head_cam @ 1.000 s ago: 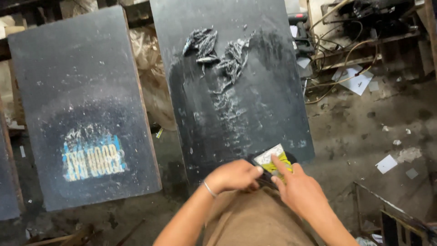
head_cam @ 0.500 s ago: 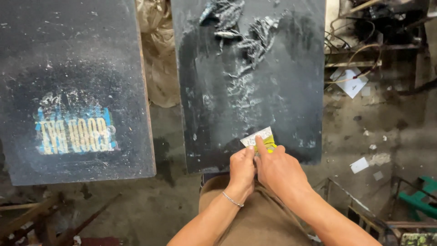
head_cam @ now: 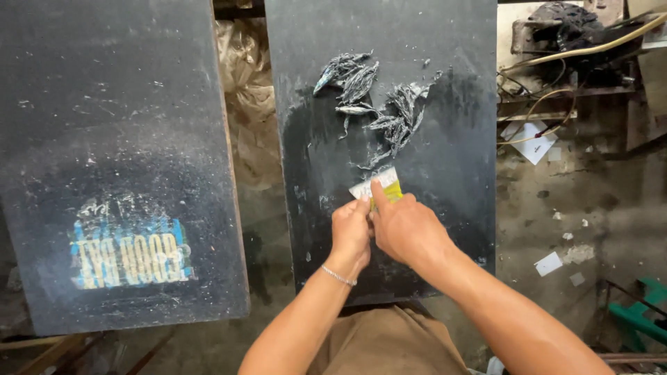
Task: Scraping residue and cleaning boards on a production line using a hand scraper.
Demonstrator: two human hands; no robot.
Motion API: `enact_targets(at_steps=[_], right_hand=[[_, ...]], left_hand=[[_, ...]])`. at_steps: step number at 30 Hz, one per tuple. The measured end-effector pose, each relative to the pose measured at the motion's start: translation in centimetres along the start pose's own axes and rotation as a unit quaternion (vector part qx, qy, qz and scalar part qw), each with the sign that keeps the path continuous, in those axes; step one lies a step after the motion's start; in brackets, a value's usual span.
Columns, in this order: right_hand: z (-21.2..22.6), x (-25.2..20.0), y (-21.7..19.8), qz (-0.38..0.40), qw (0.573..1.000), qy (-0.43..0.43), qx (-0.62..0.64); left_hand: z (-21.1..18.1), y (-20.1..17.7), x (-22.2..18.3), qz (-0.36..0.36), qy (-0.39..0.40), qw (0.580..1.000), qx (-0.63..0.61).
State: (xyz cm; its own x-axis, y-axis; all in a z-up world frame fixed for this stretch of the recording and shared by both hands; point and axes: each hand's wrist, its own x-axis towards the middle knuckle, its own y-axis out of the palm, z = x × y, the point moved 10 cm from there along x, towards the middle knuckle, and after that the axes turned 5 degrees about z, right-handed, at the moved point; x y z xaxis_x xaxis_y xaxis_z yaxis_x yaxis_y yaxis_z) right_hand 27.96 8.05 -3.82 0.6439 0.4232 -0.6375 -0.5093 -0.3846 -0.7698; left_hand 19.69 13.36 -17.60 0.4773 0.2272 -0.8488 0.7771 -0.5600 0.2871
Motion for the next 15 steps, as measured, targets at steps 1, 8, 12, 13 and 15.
enact_targets(at_steps=[1, 8, 12, 13, 15], right_hand=[[0.2, 0.6, -0.2, -0.032, 0.999, 0.000, 0.000], [-1.3, -4.4, -4.8, -0.059, 0.989, -0.006, 0.138], [-1.9, -10.5, -2.9, -0.029, 0.971, -0.007, 0.236], [-2.4, -11.7, -2.3, -0.032, 0.964, 0.001, 0.264], [-4.2, -13.7, -0.4, -0.050, 0.956, 0.021, 0.290]], left_hand=[[-0.9, 0.0, 0.4, 0.003, 0.012, 1.000, 0.001], [-2.8, 1.7, 0.0, 0.067, 0.047, 0.997, -0.002], [-6.0, 2.8, -6.2, 0.068, 0.102, 0.992, 0.038], [-7.0, 3.6, -7.4, 0.086, 0.123, 0.986, 0.067], [-9.4, 5.4, -12.2, 0.111, 0.148, 0.977, 0.107]])
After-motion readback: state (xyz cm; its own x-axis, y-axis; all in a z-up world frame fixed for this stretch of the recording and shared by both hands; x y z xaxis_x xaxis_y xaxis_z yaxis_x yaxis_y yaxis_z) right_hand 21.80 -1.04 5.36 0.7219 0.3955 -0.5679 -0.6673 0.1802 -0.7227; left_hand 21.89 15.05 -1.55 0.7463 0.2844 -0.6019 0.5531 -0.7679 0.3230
